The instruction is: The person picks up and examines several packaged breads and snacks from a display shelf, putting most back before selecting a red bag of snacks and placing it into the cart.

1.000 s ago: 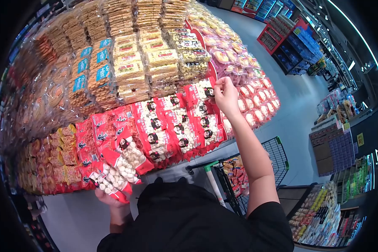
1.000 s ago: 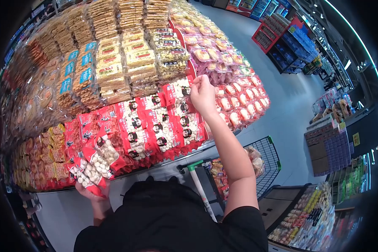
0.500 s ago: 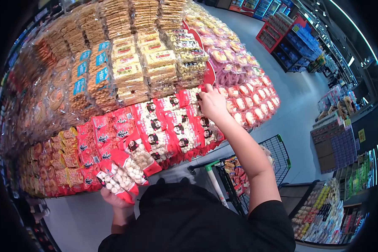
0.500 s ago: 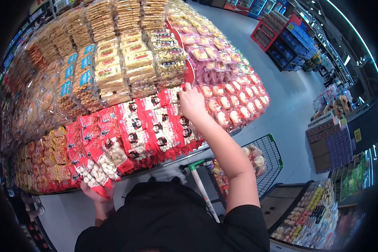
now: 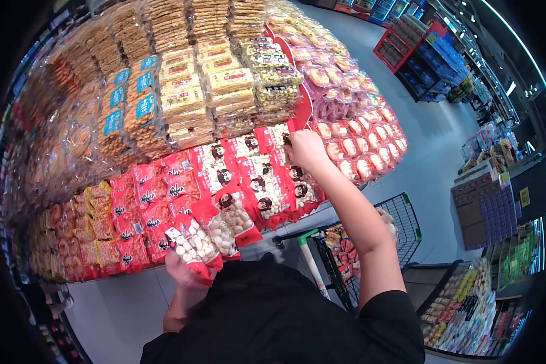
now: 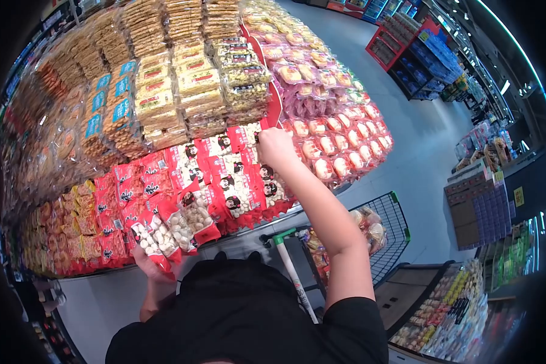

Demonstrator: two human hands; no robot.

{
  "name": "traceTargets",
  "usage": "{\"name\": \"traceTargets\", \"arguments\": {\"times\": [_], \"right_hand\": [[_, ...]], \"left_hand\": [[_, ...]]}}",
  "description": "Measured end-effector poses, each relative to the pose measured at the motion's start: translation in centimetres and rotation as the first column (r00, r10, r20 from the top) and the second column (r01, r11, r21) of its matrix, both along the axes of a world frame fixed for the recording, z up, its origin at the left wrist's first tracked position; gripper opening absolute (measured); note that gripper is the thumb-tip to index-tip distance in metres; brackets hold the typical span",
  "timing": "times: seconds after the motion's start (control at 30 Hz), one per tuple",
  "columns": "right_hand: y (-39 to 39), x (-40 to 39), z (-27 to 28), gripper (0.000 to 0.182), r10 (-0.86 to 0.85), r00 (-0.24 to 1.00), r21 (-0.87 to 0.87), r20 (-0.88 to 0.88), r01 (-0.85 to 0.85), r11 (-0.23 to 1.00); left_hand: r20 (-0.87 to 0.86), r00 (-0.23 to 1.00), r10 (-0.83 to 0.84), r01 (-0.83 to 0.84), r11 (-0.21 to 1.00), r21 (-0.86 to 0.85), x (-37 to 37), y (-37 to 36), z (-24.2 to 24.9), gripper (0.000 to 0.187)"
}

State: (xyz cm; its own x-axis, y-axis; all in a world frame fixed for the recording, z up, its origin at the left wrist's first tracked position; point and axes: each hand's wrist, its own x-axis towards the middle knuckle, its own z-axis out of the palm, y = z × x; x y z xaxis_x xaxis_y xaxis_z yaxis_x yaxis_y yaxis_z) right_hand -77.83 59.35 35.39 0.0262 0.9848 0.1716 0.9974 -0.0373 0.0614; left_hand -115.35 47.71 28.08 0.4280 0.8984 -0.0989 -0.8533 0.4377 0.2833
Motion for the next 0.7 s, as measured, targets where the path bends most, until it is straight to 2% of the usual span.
{"name": "traceTargets", "arguments": {"times": [0.07,0.23,0.33,0.4,0.53,0.6,0.63,0.67,0.7], "right_hand": [[0.4,0.3,0.0,0.009,-0.026,0.999,-0.047,0.027,0.028,0.998],[0.7,0.3,0.7,0.009,-0.097,0.995,-0.006,0.034,0.097,0.995],[1.0,0.6,0.3,0.009,-0.078,0.997,0.007,0.011,0.078,0.997],[1.0,0.4,0.2,0.008,-0.088,0.996,-0.018,0.022,0.088,0.996],[-0.6,-1.1,2.3,0.012,-0.083,0.996,0.036,0.019,0.082,0.996],[-3.6,-4.1,5.5,0.017,-0.010,0.918,0.043,-0.396,0.030,0.999],[-5.3,-5.8,7.1,0.021,-0.054,0.770,-0.104,-0.636,-0.017,0.994],[-7.1,-7.3,8.1,0.030,-0.136,0.562,-0.229,-0.816,-0.099,0.968],[-8.8,-8.3,8.0,0.041,-0.098,0.452,-0.208,-0.886,-0.201,0.957]], "left_hand": [[0.008,0.999,-0.031,0.031,0.999,0.013,0.5,0.1,0.6,0.076],[0.030,0.999,-0.044,0.040,0.989,0.141,1.4,0.5,1.6,0.077],[0.055,0.998,-0.021,0.017,0.998,0.060,2.0,0.5,2.2,0.084],[0.042,0.999,-0.034,0.031,0.997,0.066,2.2,0.4,2.3,0.083],[0.132,0.989,-0.067,0.059,0.996,0.063,1.9,0.3,0.7,0.080],[0.169,0.985,-0.034,0.025,0.998,0.050,2.6,0.2,1.5,0.079],[0.170,0.985,-0.033,0.025,0.999,0.046,2.8,0.2,1.9,0.079],[0.157,0.987,-0.046,0.032,0.995,0.095,3.1,0.2,2.3,0.078],[0.142,0.988,-0.061,0.040,0.989,0.144,3.3,0.2,2.7,0.077]]}}
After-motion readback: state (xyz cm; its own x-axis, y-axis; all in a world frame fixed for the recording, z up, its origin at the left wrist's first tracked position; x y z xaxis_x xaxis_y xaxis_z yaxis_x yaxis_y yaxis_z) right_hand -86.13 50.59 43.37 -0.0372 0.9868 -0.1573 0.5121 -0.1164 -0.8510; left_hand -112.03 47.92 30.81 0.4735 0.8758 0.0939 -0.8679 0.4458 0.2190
